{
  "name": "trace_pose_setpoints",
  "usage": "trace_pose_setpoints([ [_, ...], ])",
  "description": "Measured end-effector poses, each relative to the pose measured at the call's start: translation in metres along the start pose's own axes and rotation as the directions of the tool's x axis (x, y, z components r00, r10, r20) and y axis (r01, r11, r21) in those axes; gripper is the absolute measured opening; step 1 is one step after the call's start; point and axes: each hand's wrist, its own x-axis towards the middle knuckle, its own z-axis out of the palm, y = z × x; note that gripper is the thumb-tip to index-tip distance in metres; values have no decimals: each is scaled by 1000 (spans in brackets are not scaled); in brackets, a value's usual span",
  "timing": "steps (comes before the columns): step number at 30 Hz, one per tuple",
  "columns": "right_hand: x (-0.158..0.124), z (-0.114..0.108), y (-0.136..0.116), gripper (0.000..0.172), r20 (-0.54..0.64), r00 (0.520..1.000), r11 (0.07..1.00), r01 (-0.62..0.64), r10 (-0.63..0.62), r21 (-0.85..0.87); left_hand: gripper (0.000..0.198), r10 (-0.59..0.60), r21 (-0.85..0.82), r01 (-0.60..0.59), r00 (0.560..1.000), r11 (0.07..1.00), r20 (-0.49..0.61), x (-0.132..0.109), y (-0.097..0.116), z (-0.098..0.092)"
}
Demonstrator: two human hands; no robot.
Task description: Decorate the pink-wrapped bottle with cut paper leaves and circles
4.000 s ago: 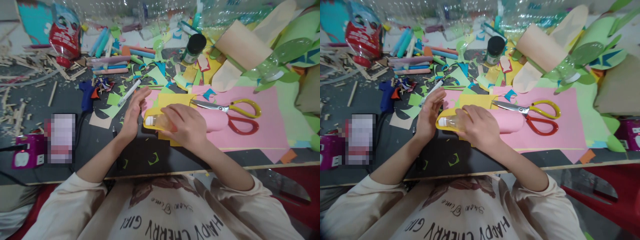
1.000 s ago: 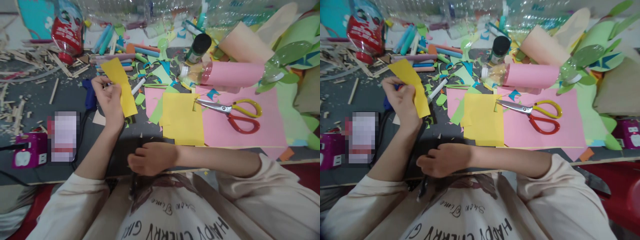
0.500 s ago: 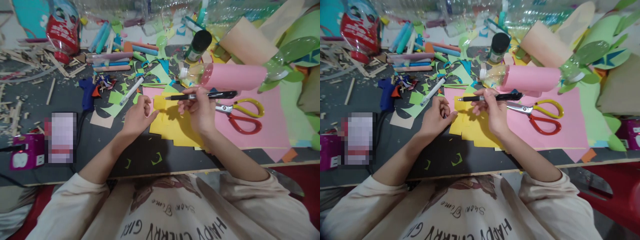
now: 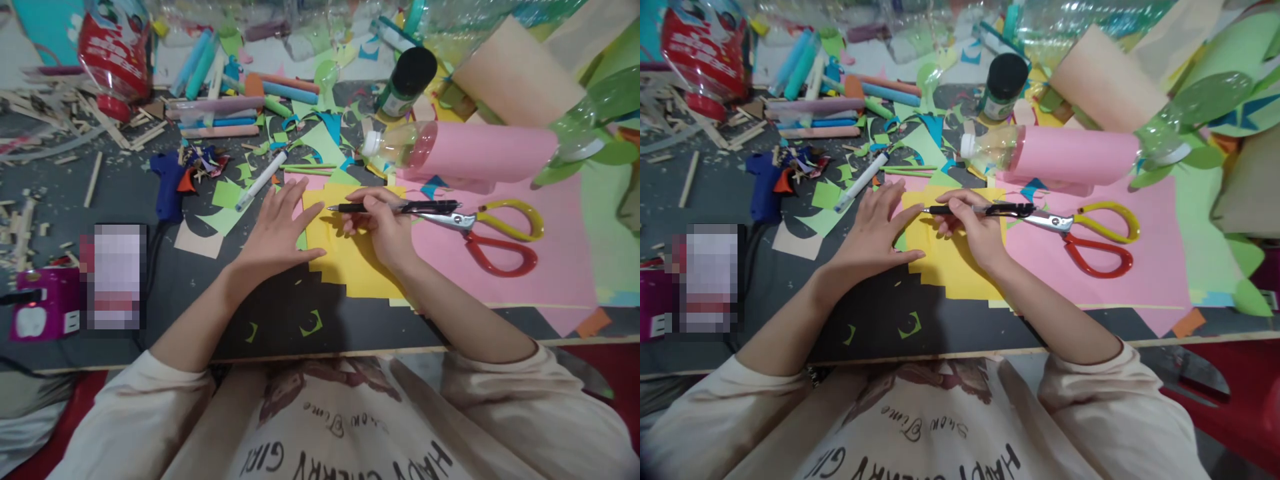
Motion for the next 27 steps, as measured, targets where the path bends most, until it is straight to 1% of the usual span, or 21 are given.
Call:
trace_pose_setpoints([
  [4, -1, -1, -1, 38, 58, 998, 997, 36, -32, -71, 86, -43, 23, 42, 999, 999, 8, -1, 6, 5],
  [7, -2, -2, 0, 36, 86, 994, 984, 87, -74, -157, 91, -59, 4, 59, 998, 998, 30, -1, 8, 3],
  [9, -3, -3, 0, 33, 107, 991, 973, 98, -77, -210, 92, -64, -13, 64, 997, 998, 43, -1, 8, 2],
  [12, -4, -3, 1, 30, 117, 991, 965, 93, -66, -245, 89, -71, -22, 72, 996, 997, 59, -1, 6, -1],
  [17, -9, -3, -1, 30, 91, 995, 972, 61, -41, -227, 79, -81, 22, 80, 995, 997, 59, 0, -2, -10],
  [19, -10, -4, -2, 29, 97, 991, 948, 119, -94, -297, 75, -94, 68, 89, 993, 994, 70, 0, -3, -15],
  [21, -10, -5, -1, 28, 154, 970, 866, 239, -190, -439, 70, -121, 136, 107, 988, 985, 97, 1, -2, -18],
  [23, -7, -6, 3, 30, 251, 936, 730, 350, -247, -586, 69, -145, 207, 118, 982, 971, 122, 2, 1, -18],
  [25, -4, -6, 8, 34, 326, 918, 602, 394, -225, -695, 77, -146, 258, 108, 981, 960, 130, 2, 3, -16],
  [27, -3, -6, 12, 38, 367, 914, 518, 402, -174, -755, 87, -130, 287, 90, 983, 954, 126, 1, 4, -13],
])
